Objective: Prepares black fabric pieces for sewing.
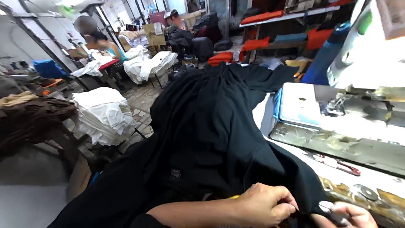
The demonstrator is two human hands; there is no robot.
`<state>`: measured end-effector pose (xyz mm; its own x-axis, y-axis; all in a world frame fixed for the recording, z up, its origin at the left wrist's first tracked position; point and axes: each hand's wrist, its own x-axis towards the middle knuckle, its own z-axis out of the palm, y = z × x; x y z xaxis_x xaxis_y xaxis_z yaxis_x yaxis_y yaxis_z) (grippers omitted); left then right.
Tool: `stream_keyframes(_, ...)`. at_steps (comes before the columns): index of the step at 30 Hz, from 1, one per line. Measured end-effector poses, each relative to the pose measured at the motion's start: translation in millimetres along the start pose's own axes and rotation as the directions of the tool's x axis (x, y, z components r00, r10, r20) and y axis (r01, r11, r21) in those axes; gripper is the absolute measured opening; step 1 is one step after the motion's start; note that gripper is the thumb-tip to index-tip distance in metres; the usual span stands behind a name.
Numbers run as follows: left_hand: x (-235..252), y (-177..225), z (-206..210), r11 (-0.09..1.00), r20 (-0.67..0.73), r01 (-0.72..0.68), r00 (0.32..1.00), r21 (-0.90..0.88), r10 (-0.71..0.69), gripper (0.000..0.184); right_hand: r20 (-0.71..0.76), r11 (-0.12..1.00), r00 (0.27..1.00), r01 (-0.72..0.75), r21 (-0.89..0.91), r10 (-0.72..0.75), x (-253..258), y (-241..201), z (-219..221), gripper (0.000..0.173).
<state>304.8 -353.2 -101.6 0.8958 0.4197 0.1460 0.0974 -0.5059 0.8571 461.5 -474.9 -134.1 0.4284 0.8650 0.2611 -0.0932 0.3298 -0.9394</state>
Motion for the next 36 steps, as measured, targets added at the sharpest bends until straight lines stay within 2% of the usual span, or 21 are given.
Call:
stream_keyframes(1,1,1,1,0.998,0.001,0.024,1.0,-0.062,-0.024,0.022,-0.007,0.996,0.999,0.044,-0.078,-0.045,-2,-3,3,0.042)
stream_keyframes(3,12,14,-12,0.958,-0.082,0.005,0.996,-0.286,-0.03,0.02,-0.062,0.951,0.986,0.129,-0.28,-0.152,0,-2,2,0.048)
stream_keyframes(4,19,24,-23,0.88,-0.123,-0.011,0.991,-0.475,-0.054,0.017,-0.076,0.911,0.979,0.148,-0.385,-0.191,2,2,-3,0.049)
stream_keyframes(6,27,39,-46,0.621,-0.13,-0.031,0.985,-0.783,-0.114,0.022,-0.115,0.872,0.978,0.101,-0.479,-0.176,4,8,-11,0.049)
stream_keyframes(7,27,37,-55,0.554,-0.115,-0.046,0.989,-0.831,-0.091,0.023,-0.155,0.908,0.981,0.046,-0.416,-0.12,5,11,-14,0.045)
stream_keyframes(9,17,25,-61,0.574,-0.106,-0.027,0.989,-0.818,-0.106,0.018,-0.169,0.995,0.984,-0.061,-0.073,0.048,6,11,-19,0.026)
stream_keyframes(10,9,17,-63,0.616,-0.125,-0.001,0.98,-0.788,-0.157,0.016,-0.126,0.98,0.98,-0.134,0.144,0.153,6,7,-20,0.015)
stream_keyframes(12,-7,0,-70,0.742,-0.185,0.071,0.949,-0.666,-0.257,0.011,-0.02,0.829,0.959,-0.233,0.509,0.282,10,1,-19,0.014)
stream_keyframes(14,-18,-9,-74,0.849,-0.211,0.126,0.94,-0.514,-0.267,0.01,0.058,0.719,0.948,-0.275,0.639,0.312,18,-4,-13,0.019)
stream_keyframes(16,-22,-11,-75,0.912,-0.245,0.118,0.943,-0.392,-0.227,0.02,0.061,0.72,0.943,-0.29,0.63,0.327,26,-5,-10,0.014)
stream_keyframes(17,-22,-10,-76,0.92,-0.29,0.09,0.933,-0.381,-0.211,0.02,0.046,0.763,0.953,-0.268,0.588,0.299,30,-5,-11,0.008)
stream_keyframes(19,-23,-11,-79,0.906,-0.373,-0.031,0.917,-0.423,-0.143,0.017,0.057,0.869,0.987,-0.159,0.468,0.151,35,-5,-18,0.021)
stream_keyframes(20,-25,-12,-82,0.907,-0.372,-0.094,0.925,-0.411,-0.073,0.015,0.05,0.915,0.997,-0.066,0.398,0.051,36,-5,-21,0.027)
stream_keyframes(23,-26,-8,-82,0.952,-0.292,-0.181,0.951,-0.246,0.105,0.015,0.063,0.981,0.979,0.192,0.04,-0.194,26,-12,-21,0.027)
stream_keyframes(25,-26,0,-78,0.979,-0.297,-0.179,0.944,-0.101,0.142,0.022,0.024,0.94,0.962,0.272,-0.206,-0.273,20,-15,-15,0.03)
stream_keyframes(27,-23,4,-72,0.978,-0.351,-0.194,0.913,0.078,0.209,0.023,-0.02,0.852,0.93,0.327,-0.41,-0.367,19,-11,-10,0.029)
stream_keyframes(31,-10,-10,-65,0.902,-0.479,-0.204,0.791,0.38,0.38,0.01,-0.013,0.638,0.86,0.368,-0.677,-0.511,22,-5,-7,0.017)
stream_keyframes(33,-5,-15,-67,0.931,-0.503,-0.186,0.799,0.313,0.329,0.009,0.056,0.44,0.8,0.385,-0.811,-0.598,21,-12,-11,0.019)
stream_keyframes(34,-3,-11,-69,0.966,-0.497,-0.192,0.83,0.171,0.253,0.01,0.096,0.363,0.773,0.398,-0.842,-0.627,17,-21,-14,0.019)
stream_keyframes(35,-2,-2,-74,0.978,-0.461,-0.2,0.875,-0.061,0.15,0.012,0.133,0.318,0.759,0.416,-0.852,-0.637,12,-33,-14,0.018)
stream_keyframes(36,1,12,-79,0.929,-0.39,-0.192,0.919,-0.318,0.057,0.015,0.17,0.318,0.76,0.45,-0.834,-0.628,6,-47,-12,0.016)
